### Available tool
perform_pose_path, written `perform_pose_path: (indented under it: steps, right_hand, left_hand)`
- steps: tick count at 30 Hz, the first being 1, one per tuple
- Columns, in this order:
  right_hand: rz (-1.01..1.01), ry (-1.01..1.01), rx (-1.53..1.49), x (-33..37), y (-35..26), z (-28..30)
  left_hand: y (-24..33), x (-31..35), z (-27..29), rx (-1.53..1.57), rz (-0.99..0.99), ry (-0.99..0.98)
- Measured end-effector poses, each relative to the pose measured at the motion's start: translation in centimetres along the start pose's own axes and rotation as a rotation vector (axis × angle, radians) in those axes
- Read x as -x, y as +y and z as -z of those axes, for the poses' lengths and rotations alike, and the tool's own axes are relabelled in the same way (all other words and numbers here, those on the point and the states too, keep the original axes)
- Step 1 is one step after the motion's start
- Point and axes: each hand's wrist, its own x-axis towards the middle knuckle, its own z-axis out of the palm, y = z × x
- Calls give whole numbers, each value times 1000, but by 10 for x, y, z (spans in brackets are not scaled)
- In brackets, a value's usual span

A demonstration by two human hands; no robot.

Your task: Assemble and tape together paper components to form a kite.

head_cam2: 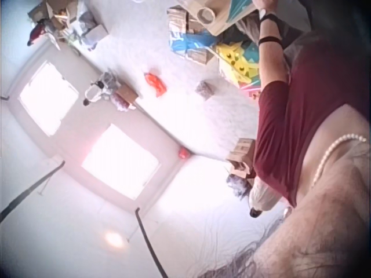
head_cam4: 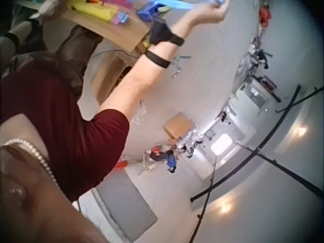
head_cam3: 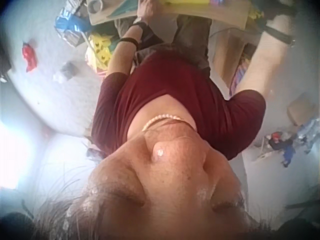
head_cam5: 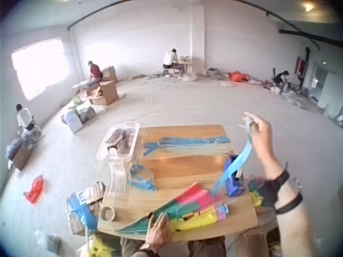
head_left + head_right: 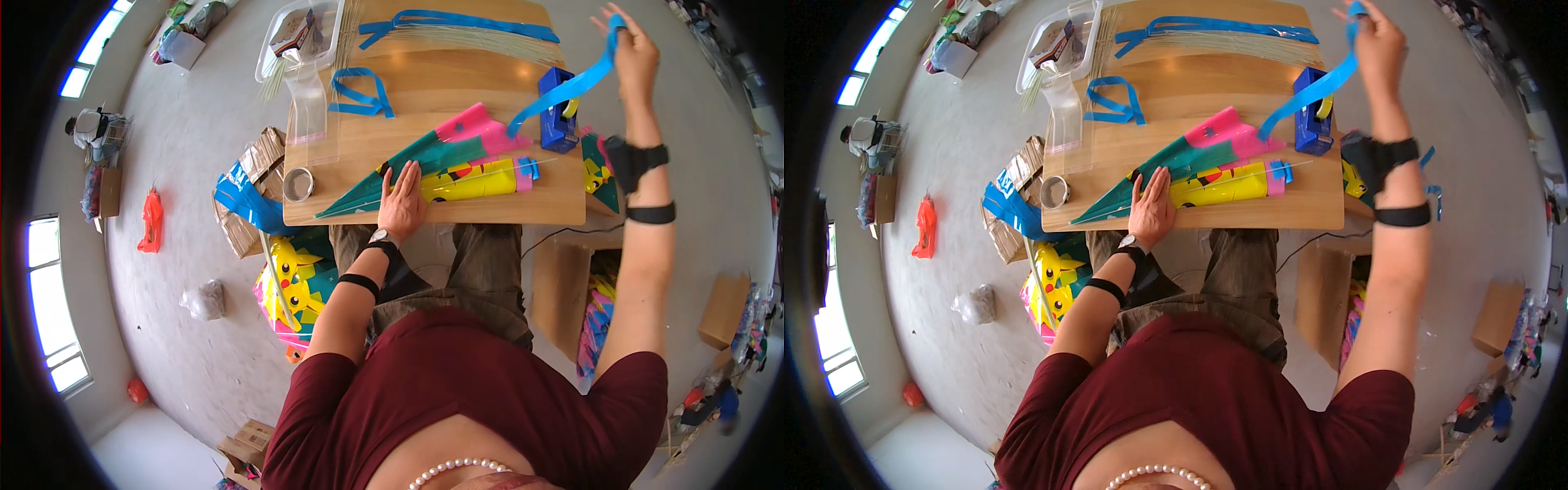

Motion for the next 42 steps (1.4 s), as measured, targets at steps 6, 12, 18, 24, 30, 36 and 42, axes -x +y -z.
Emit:
perform_pose_path:
  steps: [6, 12, 18, 24, 30, 36, 42]
  right_hand:
    - [133, -59, 95, 161, -80, -102]
    - [20, -198, 178, 296, -94, -213]
    - [-57, -363, 128, 345, -64, -273]
    - [-64, -475, 238, 358, -58, -287]
    - [-26, -481, 183, 362, -57, -301]
    - [-40, -583, 135, 367, -53, -314]
    - [116, -586, 164, 382, -45, -330]
  left_hand:
    - [-1, 1, 0, -48, -30, 28]
    - [-9, 9, -7, -8, -75, 121]
    - [5, 4, -37, 215, 75, 82]
    - [-3, 1, -63, 488, 261, 16]
    - [-23, 8, -82, 743, 473, -62]
    - [-15, 17, -63, 68, 48, 241]
    - [-8, 11, -32, 15, -17, 199]
